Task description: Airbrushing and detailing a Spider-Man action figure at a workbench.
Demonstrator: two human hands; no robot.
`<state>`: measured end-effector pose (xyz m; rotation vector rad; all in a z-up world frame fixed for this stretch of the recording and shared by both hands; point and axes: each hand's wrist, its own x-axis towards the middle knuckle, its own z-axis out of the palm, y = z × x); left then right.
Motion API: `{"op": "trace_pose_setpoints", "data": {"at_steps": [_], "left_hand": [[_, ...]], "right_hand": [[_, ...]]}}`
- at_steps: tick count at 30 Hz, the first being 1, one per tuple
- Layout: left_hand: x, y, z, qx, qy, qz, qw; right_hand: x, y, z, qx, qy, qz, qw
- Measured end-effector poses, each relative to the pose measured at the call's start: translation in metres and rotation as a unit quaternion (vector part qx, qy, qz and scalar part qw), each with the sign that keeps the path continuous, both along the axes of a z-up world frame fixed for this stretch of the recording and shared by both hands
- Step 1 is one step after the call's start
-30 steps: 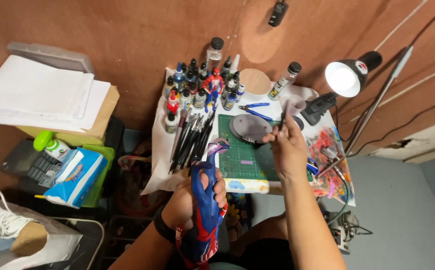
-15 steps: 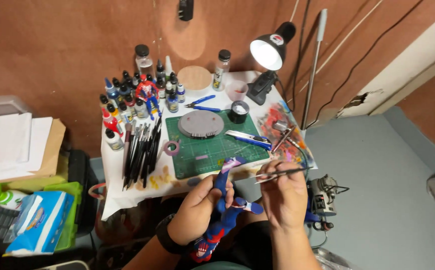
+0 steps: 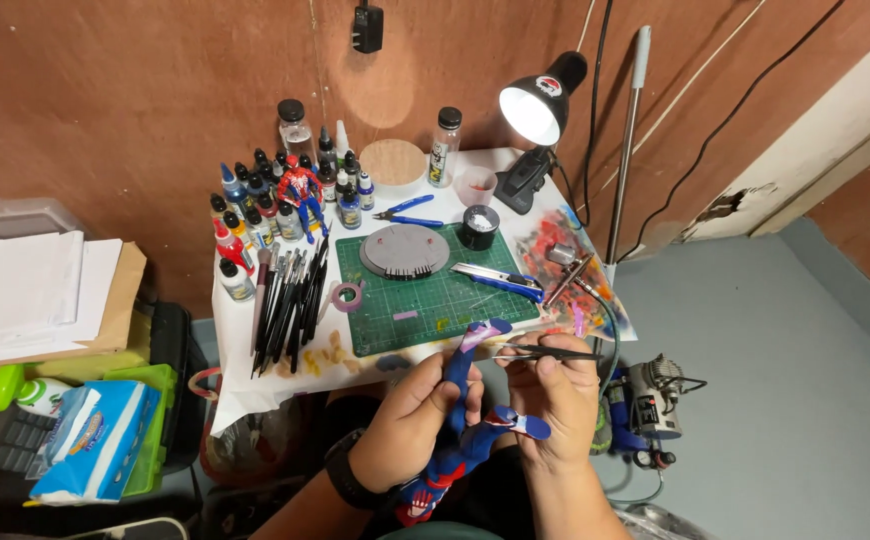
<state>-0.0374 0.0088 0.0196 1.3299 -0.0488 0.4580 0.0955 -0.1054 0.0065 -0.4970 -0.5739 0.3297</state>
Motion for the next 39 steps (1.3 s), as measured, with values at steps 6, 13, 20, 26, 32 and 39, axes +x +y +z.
{"op": "trace_pose_setpoints", "data": {"at_steps": [6,13,20,26,32,39], "left_hand": [[0.0,-0.001,-0.001,0.007,-0.043,-0.011,0.999],[0.0,-0.001,-0.001,0.024,-0.036,0.001,0.999],[-0.001,0.0,-0.002,0.032,-0.02,0.007,0.999],[-0.002,0.0,-0.002,0.14,-0.012,0.083,0.987],[-0.003,0.002,0.009,0.203,0.001,0.125,0.971],[-0.002,0.008,-0.001,0.174,0.008,0.125,0.977]], "right_hand": [[0.002,0.002,-0.002,0.004,-0.003,0.001,1.0],[0.001,0.003,-0.001,0.005,-0.011,0.003,1.0],[0.0,0.004,-0.003,-0.002,0.013,-0.006,1.0],[0.01,0.004,-0.019,-0.025,0.125,0.021,0.992],[0.006,0.009,-0.009,0.004,0.138,0.055,0.989],[-0.005,-0.003,0.002,0.018,0.009,0.024,0.999]]}}
